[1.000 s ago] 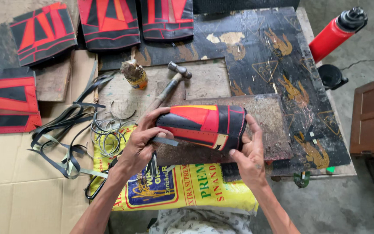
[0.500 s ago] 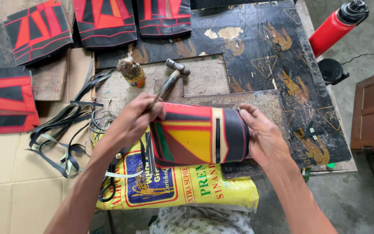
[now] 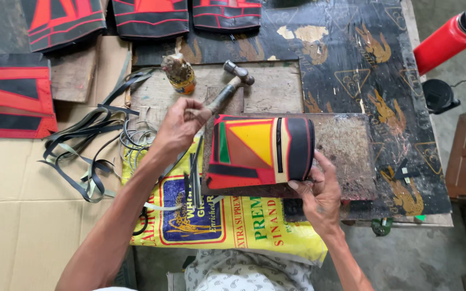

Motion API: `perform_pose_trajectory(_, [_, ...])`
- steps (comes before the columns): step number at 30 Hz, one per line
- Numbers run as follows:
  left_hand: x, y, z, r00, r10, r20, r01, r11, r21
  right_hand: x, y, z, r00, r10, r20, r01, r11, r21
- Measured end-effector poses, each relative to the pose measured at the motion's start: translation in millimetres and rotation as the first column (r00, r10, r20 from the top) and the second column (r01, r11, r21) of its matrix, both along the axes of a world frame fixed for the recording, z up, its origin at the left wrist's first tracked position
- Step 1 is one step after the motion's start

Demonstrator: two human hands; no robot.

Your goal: The person works on a colorful patchwork leather bag at an outdoor workbench. They turn the bag right-side out by hand, press and align its seams, trim excess material along the edge with scissors, and hammer the seam flat before setting the finished bag on the table.

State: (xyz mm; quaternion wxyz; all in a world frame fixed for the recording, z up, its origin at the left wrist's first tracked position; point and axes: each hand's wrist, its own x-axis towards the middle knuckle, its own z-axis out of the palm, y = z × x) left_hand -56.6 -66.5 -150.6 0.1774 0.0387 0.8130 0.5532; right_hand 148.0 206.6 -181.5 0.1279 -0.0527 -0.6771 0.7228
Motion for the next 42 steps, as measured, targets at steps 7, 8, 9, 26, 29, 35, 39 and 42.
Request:
perform_pose_trajectory(7, [65.6,-34.9,77.2,0.892,-0.297,0.342,0.137,0.896,0.422,-26.3,20.9,24.6,0.992,-0.128,0.003,0.127,0.985,-0.114])
perform_pose_trajectory(8, [74.4,-28.2,79.2,0.868,-0.359,0.344,0.223,0.899,0.376,-27.9,25.0,24.9,0.995,-0.099,-0.010,0.095,0.972,-0.217])
perform_pose_trajectory(9, [81.6,-20.1,80.8,0.840,-0.416,0.349,0.307,0.894,0.327,-30.1,28.5,23.9,0.997,-0.070,-0.026,0.059,0.946,-0.319])
perform_pose_trajectory(26, [67.1,127.9,53.6,0.244,-0.766,0.594,0.471,0.629,0.618,-29.8,40.5,23.0,0.993,0.106,0.056,-0.072,0.900,-0.431])
perform_pose_trajectory(29, [73.4,124.6,50.6,0.386,-0.795,0.468,0.469,0.606,0.642,-35.4,37.8,14.1,0.996,0.032,0.086,0.002,0.928,-0.373])
perform_pose_trajectory(35, [89.0,116.7,47.5,0.546,-0.584,0.601,-0.058,0.689,0.722,-34.8,34.8,20.9,0.994,0.111,0.020,-0.093,0.910,-0.405])
perform_pose_trajectory(39, [100.8,105.4,66.5,0.742,-0.432,0.512,0.031,0.785,0.618,-26.9,38.8,36.2,0.989,0.143,0.045,-0.106,0.876,-0.470])
perform_pose_trajectory(42, [98.3,85.5,90.5,0.828,-0.422,0.369,0.157,0.807,0.570,-21.9,47.3,40.3,0.993,0.102,0.050,-0.065,0.867,-0.493])
